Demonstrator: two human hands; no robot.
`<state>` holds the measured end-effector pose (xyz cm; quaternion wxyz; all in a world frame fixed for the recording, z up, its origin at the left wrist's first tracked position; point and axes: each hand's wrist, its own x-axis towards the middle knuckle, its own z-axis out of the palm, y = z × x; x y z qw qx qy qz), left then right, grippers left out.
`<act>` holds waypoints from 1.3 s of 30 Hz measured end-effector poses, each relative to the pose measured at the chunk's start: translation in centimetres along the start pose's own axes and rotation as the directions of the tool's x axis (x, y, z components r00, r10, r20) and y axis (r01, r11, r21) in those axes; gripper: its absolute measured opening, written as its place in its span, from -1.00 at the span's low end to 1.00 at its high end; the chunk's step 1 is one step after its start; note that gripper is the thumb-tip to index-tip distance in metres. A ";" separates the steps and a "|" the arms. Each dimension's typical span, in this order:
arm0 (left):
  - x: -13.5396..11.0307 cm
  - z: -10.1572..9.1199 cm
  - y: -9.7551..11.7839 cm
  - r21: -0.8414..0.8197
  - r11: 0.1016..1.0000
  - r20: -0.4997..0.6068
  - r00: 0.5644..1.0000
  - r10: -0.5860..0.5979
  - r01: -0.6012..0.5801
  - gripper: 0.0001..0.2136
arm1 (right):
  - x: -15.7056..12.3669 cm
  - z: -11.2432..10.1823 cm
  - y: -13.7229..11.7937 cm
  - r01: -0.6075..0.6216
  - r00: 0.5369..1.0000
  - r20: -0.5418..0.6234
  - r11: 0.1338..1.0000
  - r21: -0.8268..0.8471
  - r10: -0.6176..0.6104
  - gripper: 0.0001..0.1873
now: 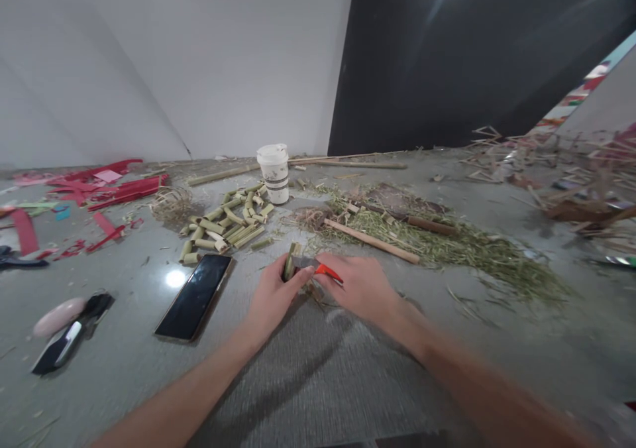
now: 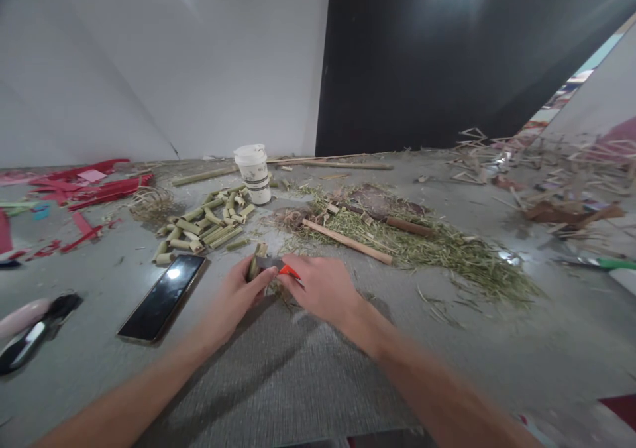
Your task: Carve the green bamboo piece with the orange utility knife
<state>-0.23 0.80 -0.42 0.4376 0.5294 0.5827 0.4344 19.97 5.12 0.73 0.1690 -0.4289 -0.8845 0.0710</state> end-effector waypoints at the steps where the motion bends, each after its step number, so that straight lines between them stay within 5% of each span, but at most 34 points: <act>1: 0.0 0.0 0.0 0.001 1.000 -0.004 1.000 0.001 -0.001 -0.63 | -0.1 0.2 -0.1 -0.010 1.000 -0.018 1.000 -0.012 0.010 -0.70; 13: -0.4 0.5 0.8 0.114 0.992 -0.095 0.994 0.056 -0.045 -0.54 | 0.0 0.1 -0.6 -0.118 0.958 -0.263 0.993 0.004 0.115 -0.59; 24: 0.6 0.1 -0.4 -0.072 0.996 0.003 0.999 0.051 -0.051 -0.75 | 0.7 0.7 0.6 -0.063 0.985 -0.143 0.976 0.207 0.094 -0.67; 39: 0.5 0.2 -0.6 -0.017 0.999 -0.019 0.999 0.046 -0.046 -0.85 | 1.0 0.6 0.2 0.024 0.995 0.084 0.959 0.281 -0.049 -0.76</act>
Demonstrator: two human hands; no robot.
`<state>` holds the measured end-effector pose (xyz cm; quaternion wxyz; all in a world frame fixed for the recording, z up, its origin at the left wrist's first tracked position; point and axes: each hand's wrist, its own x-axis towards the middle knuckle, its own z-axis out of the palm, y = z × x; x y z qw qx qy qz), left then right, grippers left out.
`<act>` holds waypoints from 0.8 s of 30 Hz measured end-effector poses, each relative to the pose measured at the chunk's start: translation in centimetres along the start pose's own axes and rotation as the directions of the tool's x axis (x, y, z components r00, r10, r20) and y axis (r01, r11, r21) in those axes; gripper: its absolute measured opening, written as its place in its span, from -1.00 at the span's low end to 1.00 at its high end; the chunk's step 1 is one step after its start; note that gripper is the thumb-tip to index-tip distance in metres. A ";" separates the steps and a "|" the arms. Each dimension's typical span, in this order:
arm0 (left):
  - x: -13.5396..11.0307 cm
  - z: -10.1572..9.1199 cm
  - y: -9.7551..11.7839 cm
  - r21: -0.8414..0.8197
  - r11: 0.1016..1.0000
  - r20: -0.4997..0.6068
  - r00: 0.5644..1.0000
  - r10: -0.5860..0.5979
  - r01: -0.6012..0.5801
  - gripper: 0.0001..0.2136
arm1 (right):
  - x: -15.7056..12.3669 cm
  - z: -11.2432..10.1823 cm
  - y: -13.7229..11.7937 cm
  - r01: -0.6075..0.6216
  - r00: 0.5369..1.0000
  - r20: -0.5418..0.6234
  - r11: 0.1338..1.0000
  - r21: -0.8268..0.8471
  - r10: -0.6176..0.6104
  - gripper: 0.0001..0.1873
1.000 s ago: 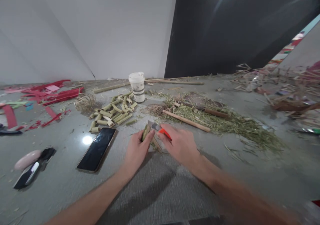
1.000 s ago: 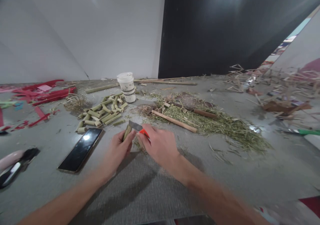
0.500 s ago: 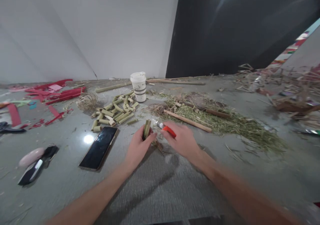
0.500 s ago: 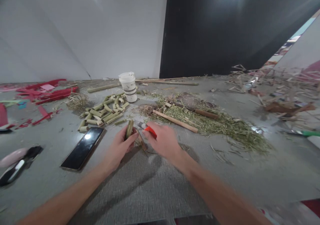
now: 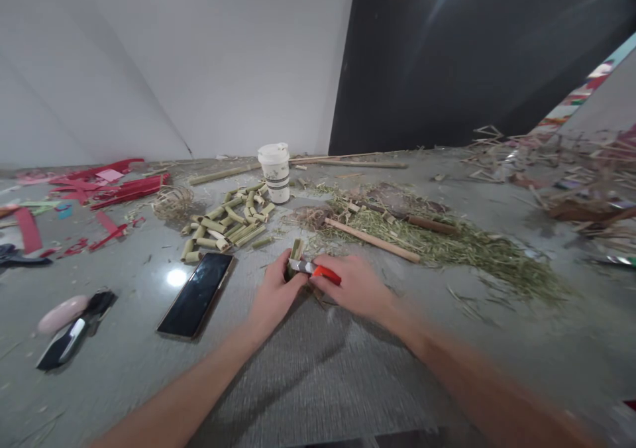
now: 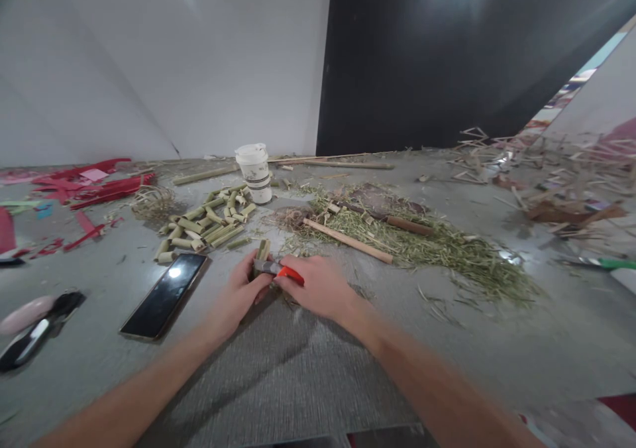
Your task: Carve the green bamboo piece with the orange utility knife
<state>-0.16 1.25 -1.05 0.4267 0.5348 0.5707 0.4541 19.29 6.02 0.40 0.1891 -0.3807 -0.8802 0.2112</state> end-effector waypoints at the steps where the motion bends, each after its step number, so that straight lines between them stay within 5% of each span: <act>1: 0.0 0.0 0.0 -0.004 1.000 -0.004 1.000 -0.001 0.001 -0.85 | 0.0 0.0 0.0 -0.004 1.000 -0.004 1.000 -0.004 0.004 -0.75; 17: -0.7 0.2 0.8 -0.155 0.988 0.024 1.000 -0.009 0.013 -0.83 | -0.1 0.0 0.3 -0.032 0.999 -0.041 0.997 -0.073 0.029 -0.76; 24: -0.6 -0.1 0.8 -0.014 0.999 -0.039 0.998 0.040 -0.041 -0.75 | -0.1 -0.1 0.1 -0.029 0.999 -0.049 0.997 -0.076 0.025 -0.78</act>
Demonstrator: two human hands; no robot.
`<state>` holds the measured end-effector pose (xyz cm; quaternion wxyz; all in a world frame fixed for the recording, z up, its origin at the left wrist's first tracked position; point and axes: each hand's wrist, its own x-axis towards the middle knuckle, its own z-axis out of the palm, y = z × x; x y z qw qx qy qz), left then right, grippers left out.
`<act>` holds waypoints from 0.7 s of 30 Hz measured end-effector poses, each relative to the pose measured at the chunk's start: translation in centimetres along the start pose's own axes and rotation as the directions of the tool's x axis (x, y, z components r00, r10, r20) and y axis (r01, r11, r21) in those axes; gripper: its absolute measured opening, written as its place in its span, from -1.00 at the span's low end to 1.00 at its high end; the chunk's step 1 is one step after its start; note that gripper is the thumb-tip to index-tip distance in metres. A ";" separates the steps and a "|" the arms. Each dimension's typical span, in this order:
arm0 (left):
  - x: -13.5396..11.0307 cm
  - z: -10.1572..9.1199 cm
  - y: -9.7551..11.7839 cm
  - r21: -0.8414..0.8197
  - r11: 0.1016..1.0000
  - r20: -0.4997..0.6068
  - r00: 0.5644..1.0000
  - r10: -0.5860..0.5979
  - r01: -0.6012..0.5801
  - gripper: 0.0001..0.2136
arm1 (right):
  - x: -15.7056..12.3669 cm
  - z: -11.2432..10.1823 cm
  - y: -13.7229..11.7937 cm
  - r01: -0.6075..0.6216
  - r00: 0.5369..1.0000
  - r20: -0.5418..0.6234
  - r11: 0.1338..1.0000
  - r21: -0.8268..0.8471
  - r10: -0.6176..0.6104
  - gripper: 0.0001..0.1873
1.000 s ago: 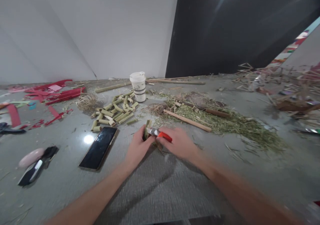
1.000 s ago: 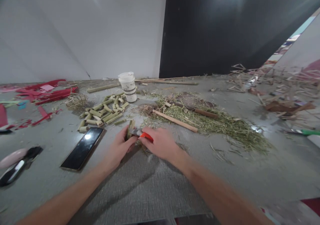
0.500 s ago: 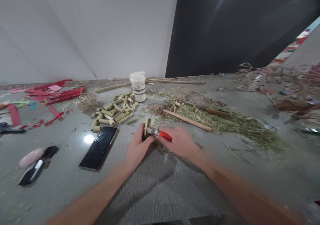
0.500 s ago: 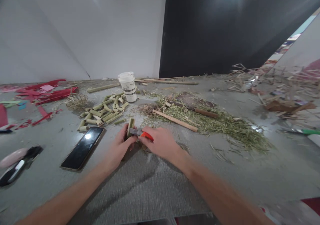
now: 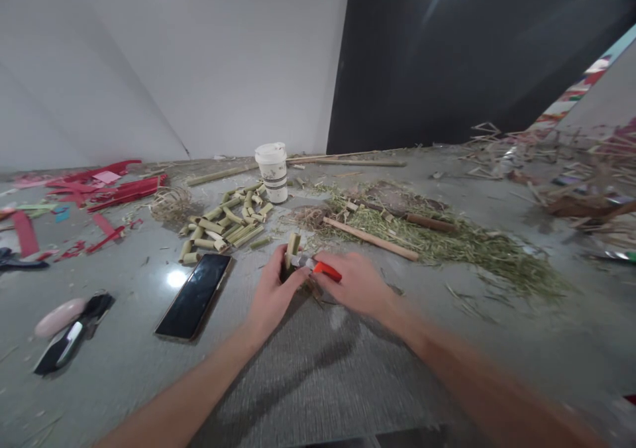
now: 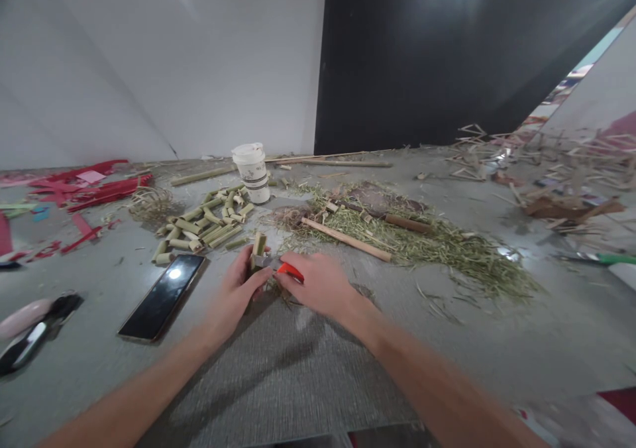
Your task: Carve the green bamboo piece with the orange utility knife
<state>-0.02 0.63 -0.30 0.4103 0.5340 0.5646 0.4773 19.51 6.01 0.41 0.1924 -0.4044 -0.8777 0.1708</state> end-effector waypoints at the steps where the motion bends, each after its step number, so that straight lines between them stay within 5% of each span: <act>1: 0.0 0.0 0.0 0.019 1.000 -0.009 1.000 0.005 -0.005 -0.74 | 0.0 0.0 -0.1 -0.003 1.000 0.001 1.000 -0.002 0.003 -0.78; 14: 0.1 -0.1 0.4 0.052 0.994 0.025 0.995 0.091 -0.093 -0.69 | -0.1 -0.1 -0.2 0.011 1.000 0.002 1.000 0.011 -0.011 -0.76; 21: -0.3 0.1 0.6 0.007 1.000 0.043 0.999 0.018 -0.018 -0.70 | -0.3 -0.2 -0.3 -0.008 1.000 -0.011 0.996 -0.085 0.008 -0.74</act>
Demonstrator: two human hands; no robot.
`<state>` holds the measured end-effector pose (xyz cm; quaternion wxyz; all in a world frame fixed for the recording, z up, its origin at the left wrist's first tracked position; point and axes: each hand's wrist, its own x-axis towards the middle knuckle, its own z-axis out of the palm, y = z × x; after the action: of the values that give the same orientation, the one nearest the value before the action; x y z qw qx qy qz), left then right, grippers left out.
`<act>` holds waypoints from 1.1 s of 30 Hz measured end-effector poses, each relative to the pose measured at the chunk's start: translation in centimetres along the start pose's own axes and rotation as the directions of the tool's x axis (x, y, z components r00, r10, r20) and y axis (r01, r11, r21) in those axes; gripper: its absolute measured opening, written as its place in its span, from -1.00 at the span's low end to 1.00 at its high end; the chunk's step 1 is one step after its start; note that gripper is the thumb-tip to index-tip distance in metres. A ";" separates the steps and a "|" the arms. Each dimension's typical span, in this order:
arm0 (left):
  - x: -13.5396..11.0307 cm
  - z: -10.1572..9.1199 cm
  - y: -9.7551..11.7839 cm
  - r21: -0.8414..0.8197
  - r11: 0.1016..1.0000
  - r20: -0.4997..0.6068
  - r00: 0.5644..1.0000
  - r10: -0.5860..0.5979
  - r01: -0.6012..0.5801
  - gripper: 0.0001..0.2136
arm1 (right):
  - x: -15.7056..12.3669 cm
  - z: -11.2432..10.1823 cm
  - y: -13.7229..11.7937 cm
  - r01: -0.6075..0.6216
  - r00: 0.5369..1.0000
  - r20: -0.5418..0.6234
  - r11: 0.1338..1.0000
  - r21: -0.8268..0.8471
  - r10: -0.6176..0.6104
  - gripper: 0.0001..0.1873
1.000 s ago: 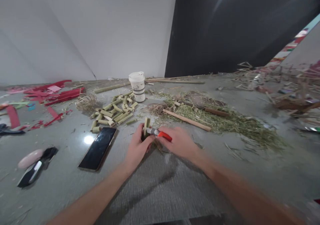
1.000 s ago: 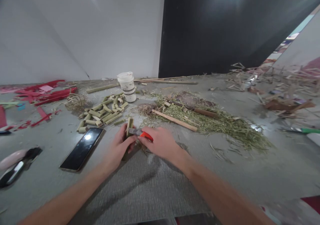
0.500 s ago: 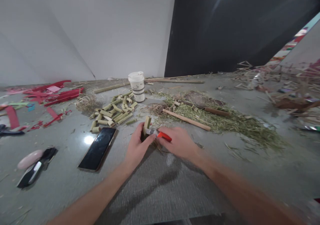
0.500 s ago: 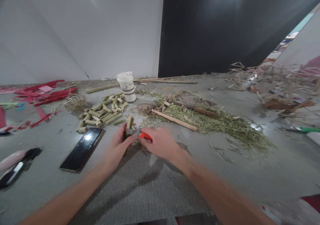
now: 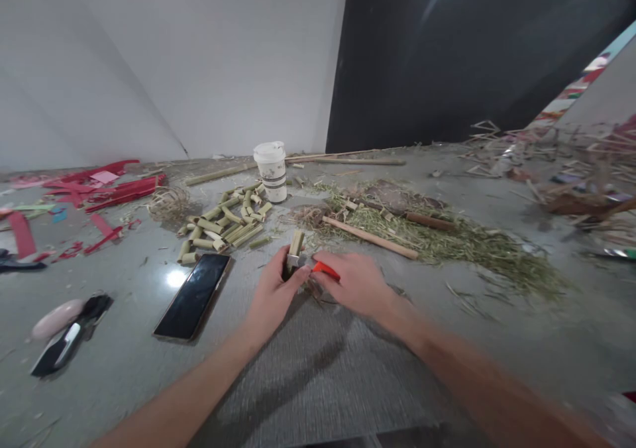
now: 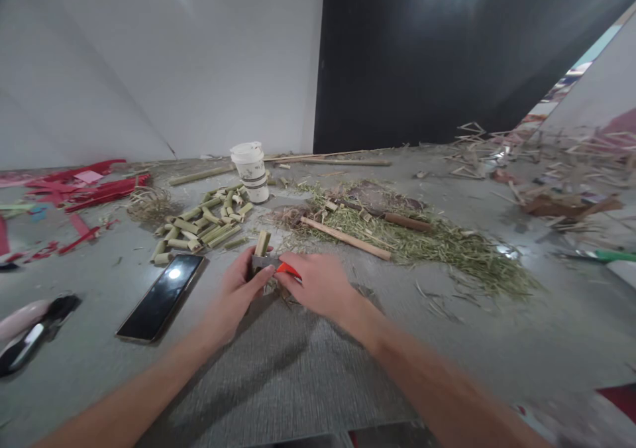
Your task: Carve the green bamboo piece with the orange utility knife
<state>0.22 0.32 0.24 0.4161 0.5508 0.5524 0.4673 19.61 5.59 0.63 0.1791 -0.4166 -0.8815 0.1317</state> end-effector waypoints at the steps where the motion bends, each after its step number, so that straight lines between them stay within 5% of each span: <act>1: 0.0 0.0 0.1 -0.005 1.000 0.004 1.000 -0.006 0.006 -0.69 | -0.1 0.0 0.0 0.000 1.000 -0.009 1.000 -0.016 0.000 -0.73; 20: 0.3 0.2 -0.3 -0.022 0.994 -0.064 0.992 -0.104 0.103 -0.62 | -0.6 0.6 -0.7 -0.075 0.991 -0.117 0.994 -0.075 0.066 -0.68; 33: 0.1 0.3 0.4 -0.266 0.962 0.078 0.996 -0.042 0.061 -0.65 | -0.4 -0.1 -0.7 -0.015 1.000 -0.020 1.000 -0.024 0.015 -0.73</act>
<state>0.55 0.38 0.55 0.5184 0.4914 0.4829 0.5066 19.39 4.88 0.94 0.1818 -0.4268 -0.8780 0.1180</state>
